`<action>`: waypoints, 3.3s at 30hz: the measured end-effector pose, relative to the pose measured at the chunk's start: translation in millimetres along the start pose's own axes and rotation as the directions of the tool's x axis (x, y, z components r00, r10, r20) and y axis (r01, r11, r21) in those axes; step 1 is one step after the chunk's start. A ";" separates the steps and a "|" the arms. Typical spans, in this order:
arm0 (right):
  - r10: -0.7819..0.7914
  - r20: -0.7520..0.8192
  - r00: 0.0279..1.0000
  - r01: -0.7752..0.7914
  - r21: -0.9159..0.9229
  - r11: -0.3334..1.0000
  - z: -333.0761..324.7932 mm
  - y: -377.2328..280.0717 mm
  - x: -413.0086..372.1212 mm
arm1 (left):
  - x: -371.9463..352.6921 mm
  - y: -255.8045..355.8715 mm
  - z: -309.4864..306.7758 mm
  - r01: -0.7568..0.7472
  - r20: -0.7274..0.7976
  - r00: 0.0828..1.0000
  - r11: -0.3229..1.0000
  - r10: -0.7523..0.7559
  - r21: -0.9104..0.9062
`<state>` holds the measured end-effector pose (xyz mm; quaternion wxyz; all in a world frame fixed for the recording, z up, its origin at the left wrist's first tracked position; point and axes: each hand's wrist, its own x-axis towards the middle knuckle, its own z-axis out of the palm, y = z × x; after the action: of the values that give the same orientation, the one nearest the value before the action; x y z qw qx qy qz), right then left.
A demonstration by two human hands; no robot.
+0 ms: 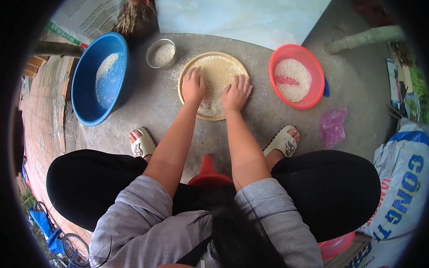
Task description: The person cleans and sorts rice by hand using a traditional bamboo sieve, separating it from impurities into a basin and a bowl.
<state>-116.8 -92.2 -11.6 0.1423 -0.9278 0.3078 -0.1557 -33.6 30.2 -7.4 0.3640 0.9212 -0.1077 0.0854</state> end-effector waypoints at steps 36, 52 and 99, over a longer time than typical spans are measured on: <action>-0.100 0.150 0.984 0.113 -0.083 0.990 -4.5 -14.4 -10.4 | -20.5 -4.8 24.7 -0.068 0.041 0.997 0.981 0.061 0.183; -0.213 0.110 0.971 0.224 -0.101 0.969 -31.0 13.2 -42.2 | 1.2 -37.3 -0.2 0.209 0.353 0.933 0.904 -0.070 -0.372; -0.673 0.172 0.719 0.591 0.358 0.723 -21.1 -40.7 -49.6 | 46.6 -10.9 -50.0 0.843 0.852 0.487 -0.151 -0.195 -0.516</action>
<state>-141.1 -33.9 12.2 0.2520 -0.9593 -0.0805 -0.0990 10.1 66.0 32.5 0.7993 0.3926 0.1880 -0.4142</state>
